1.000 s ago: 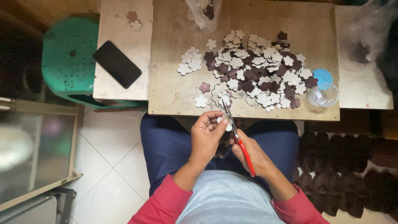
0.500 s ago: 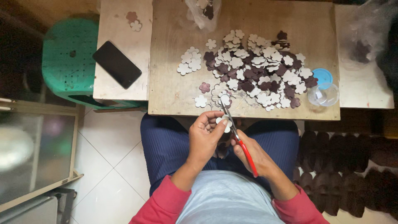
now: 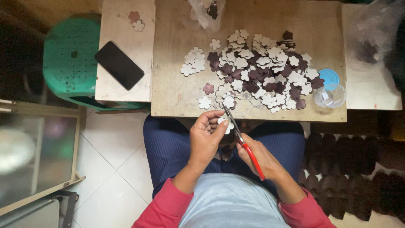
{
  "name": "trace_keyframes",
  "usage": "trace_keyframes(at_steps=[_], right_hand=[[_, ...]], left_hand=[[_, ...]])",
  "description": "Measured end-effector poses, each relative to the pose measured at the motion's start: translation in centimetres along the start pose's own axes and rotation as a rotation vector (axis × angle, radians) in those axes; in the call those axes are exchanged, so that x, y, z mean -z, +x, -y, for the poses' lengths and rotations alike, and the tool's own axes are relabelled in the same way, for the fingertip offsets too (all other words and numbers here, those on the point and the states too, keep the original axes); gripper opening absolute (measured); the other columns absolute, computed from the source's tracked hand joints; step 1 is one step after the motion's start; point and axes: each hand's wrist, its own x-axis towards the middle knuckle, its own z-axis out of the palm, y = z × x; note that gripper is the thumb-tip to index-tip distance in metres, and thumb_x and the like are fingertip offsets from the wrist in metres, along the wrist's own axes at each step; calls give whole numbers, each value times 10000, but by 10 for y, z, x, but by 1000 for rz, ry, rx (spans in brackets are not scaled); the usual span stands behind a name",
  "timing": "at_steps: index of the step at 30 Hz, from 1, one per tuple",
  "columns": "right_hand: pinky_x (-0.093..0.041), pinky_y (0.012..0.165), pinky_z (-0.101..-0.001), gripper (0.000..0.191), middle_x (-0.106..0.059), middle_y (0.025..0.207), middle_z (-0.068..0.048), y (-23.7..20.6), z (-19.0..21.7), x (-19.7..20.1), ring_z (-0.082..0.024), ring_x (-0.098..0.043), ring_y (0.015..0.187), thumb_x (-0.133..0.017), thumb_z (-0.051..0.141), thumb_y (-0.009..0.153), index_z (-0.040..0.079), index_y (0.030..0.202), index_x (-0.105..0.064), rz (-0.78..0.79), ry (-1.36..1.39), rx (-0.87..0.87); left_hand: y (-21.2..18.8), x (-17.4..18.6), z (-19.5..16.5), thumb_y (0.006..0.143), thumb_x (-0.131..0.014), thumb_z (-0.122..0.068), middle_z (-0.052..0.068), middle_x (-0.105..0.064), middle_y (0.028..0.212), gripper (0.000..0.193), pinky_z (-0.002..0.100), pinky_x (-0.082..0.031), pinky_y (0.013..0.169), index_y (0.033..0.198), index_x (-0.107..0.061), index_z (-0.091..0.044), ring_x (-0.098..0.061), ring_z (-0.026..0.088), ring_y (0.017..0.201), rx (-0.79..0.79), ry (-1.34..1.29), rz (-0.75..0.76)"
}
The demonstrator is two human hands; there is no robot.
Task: The person sits on the floor and uses red-handled scissors to trim the edges of small flower-shaped craft pieces. They handle the pieces one at a time, rotating them to smooth the edges, and place the finished pieces into a pile on the table.
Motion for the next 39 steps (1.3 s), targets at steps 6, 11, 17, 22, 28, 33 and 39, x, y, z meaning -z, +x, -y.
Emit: trace_keyframes(at_steps=[6,11,17,22,28,33,39], right_hand=[[-499,698,-380,429,-555,805,-128,-1,-7,0,-289,-529,717,-500,450,1007,24,1051,-535,15,-54,-36],[-500,696,-377,437,-563,803,-125,-2,-9,0,-279,-540,715,-501,450,1013,20,1076,-546,29,-37,-14],[-499,692,-369,458,-569,785,-118,-3,-2,3,-243,-523,709,-494,455,1006,16,1117,-564,52,-9,-45],[-485,657,-367,478,-531,746,-107,-3,-4,2,-216,-492,695,-497,489,994,20,1063,-560,68,-15,-90],[-477,639,-356,513,-491,723,-77,-3,-10,-5,-188,-471,691,-479,541,1000,33,996,-545,16,-5,-63],[-475,625,-377,478,-476,711,-99,-4,-9,-6,-220,-463,675,-511,510,989,33,955,-526,-4,-35,-95],[-502,677,-375,395,-567,791,-121,-1,-6,-2,-268,-559,699,-539,438,991,44,1015,-515,10,-26,-32]], left_hand=[[1,3,-2,918,-730,2,25,-686,954,275,188,-527,717,1185,-663,12,-620,41,812,4,31,-14],[1,6,-4,916,-734,-9,26,-680,954,283,190,-529,718,1190,-665,12,-614,42,811,-7,57,-28],[2,9,-5,917,-733,-13,26,-684,962,292,193,-526,735,1199,-660,12,-627,47,824,-22,61,-39],[4,11,-2,923,-722,-16,36,-693,957,290,200,-533,754,1202,-650,18,-639,57,828,-23,47,-61],[0,1,8,964,-667,7,96,-651,1123,349,230,-548,857,1294,-555,33,-646,92,962,-62,-102,-88],[0,-4,11,918,-667,64,107,-640,1150,410,247,-562,909,1299,-517,35,-646,105,1018,-60,-225,-65],[-1,0,11,916,-698,68,92,-680,1058,382,218,-537,816,1274,-569,44,-640,90,927,3,-102,-24]])
